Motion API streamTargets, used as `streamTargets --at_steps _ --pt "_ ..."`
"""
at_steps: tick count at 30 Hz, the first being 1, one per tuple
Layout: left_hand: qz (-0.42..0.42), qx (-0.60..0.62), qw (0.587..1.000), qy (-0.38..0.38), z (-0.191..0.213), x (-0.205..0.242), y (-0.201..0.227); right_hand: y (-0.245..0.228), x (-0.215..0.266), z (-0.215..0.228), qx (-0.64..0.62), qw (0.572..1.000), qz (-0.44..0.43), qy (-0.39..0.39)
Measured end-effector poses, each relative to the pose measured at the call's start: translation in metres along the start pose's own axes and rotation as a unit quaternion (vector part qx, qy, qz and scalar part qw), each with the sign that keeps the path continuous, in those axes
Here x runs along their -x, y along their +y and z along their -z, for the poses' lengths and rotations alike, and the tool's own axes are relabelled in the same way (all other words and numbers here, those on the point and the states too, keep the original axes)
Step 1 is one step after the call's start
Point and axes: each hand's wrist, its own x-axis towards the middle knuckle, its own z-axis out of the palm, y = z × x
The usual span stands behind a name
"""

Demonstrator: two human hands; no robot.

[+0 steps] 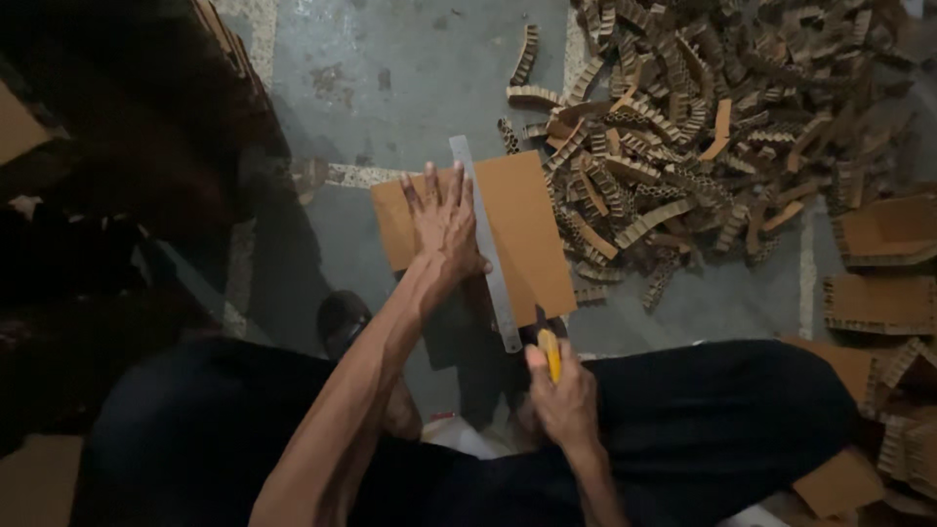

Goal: The person sits on the floor and uses a utility knife and metal ruler to cut corrugated cardboard sheets into smaller rectangular pieces. The cut pieces are stacked, and the offcuts are discarded to the side.

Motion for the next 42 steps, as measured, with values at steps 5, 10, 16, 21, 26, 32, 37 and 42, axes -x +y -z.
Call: streamTargets --at_steps 5,10,16,21,26,32,37,42 --pt "-0.008 0.026 1.0 0.013 0.003 0.0 -0.004 0.015 -0.03 -0.032 -0.005 0.995 -0.025 0.098" --pt "-0.001 0.062 0.998 0.021 0.0 0.003 -0.006 0.04 -0.035 -0.048 -0.286 0.929 -0.231 -0.033" --pt "-0.027 0.104 0.994 0.035 -0.007 0.002 -0.018 0.07 -0.044 -0.077 -0.463 0.866 -0.177 0.061" --pt "-0.034 0.07 0.994 0.083 -0.023 0.005 -0.049 0.098 -0.051 -0.064 -0.48 0.84 -0.201 0.156" --pt "-0.074 0.078 0.973 0.202 -0.044 0.004 -0.064 0.09 -0.054 -0.055 -0.477 0.837 -0.216 0.158" --pt "-0.069 0.047 0.97 0.23 -0.05 0.0 -0.063 0.044 -0.037 -0.008 -0.205 0.956 0.033 0.208" --pt "-0.072 0.078 0.964 0.243 -0.051 0.001 -0.064 -0.019 -0.057 0.018 -0.13 0.99 -0.038 0.027" --pt "-0.071 0.08 0.964 0.245 -0.048 0.004 -0.065 -0.069 -0.135 -0.01 -0.051 0.994 0.074 -0.068"
